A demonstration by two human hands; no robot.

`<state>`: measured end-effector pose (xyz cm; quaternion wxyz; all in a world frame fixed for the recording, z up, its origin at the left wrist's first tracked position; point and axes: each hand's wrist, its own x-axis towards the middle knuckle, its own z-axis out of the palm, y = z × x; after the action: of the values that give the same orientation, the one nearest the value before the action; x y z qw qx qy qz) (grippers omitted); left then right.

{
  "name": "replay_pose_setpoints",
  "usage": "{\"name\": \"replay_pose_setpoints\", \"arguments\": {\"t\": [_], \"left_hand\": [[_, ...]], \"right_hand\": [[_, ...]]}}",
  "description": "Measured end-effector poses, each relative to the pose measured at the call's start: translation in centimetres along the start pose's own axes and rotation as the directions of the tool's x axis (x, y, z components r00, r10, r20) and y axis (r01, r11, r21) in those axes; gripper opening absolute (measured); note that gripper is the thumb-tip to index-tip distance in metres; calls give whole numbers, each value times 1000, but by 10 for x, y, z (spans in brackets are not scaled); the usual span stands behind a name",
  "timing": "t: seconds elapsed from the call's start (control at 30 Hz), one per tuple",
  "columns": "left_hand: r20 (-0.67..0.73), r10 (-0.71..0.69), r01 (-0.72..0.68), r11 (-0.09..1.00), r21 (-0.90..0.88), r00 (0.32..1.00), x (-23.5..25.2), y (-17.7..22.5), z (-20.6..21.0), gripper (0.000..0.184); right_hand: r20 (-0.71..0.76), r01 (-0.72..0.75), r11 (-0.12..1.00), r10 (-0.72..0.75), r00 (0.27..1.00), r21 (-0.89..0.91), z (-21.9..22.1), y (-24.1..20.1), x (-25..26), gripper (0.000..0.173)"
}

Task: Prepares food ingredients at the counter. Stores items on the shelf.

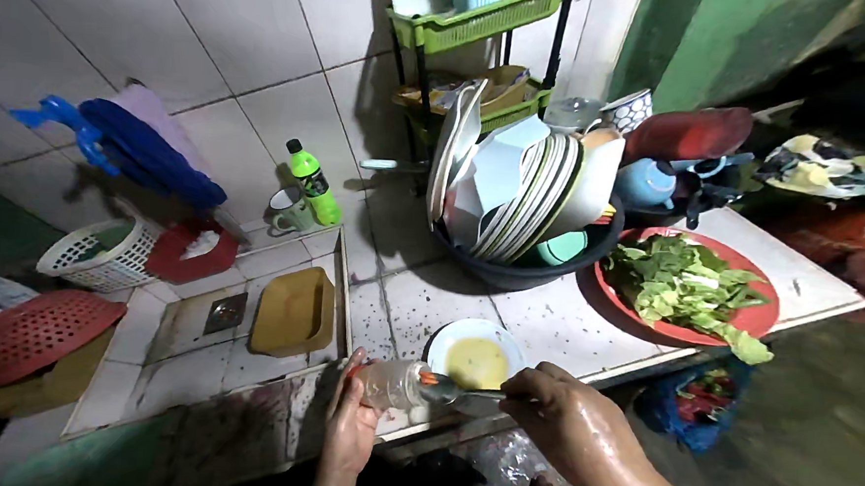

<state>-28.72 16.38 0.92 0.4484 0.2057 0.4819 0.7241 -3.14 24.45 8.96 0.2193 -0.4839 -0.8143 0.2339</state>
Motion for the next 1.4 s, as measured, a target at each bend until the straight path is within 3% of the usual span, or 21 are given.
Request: {"name": "replay_pose_setpoints", "arguments": {"t": [0.27,0.37,0.43,0.53,0.63,0.77,0.87,1.0,1.1,1.27,1.4], "left_hand": [[4,2,-2,1000,15,1000,14,-5,-1,48],[-25,-24,23,999,-34,999,14,-9,2,47],[-46,-37,33,997,-72,998,11,-11,2,46],[-65,-52,46,994,-98,997,4,-14,0,48],[-76,-82,71,988,-135,994,-3,-12,-2,47],[-64,-175,147,937,-316,982,-10,-6,-7,47],[87,-185,203,838,-507,979,-12,-5,-22,43],[228,-112,217,833,-510,967,-10,-3,-28,54],[216,-101,188,882,-431,971,-9,2,-26,57],[169,-135,195,888,-416,976,-8,7,-22,48],[132,-132,172,916,-363,982,-10,10,-21,57]], "right_hand": [[-51,-101,994,99,994,-48,-12,37,1,11],[-127,-48,994,35,991,-103,-6,48,5,14],[-189,57,984,-90,978,-170,4,57,10,14],[-174,174,940,-231,957,-292,20,66,17,15],[-179,170,927,-239,954,-334,21,64,19,14],[-218,122,964,-176,960,-238,-3,51,21,11],[-165,127,985,-145,976,-113,-31,35,22,24],[-21,205,978,-204,979,36,-68,6,14,24],[91,269,961,-273,958,55,-88,-18,7,22],[250,302,953,-286,925,-26,-95,-53,-2,23],[235,356,926,-322,917,-123,-80,-73,-3,22]]}}
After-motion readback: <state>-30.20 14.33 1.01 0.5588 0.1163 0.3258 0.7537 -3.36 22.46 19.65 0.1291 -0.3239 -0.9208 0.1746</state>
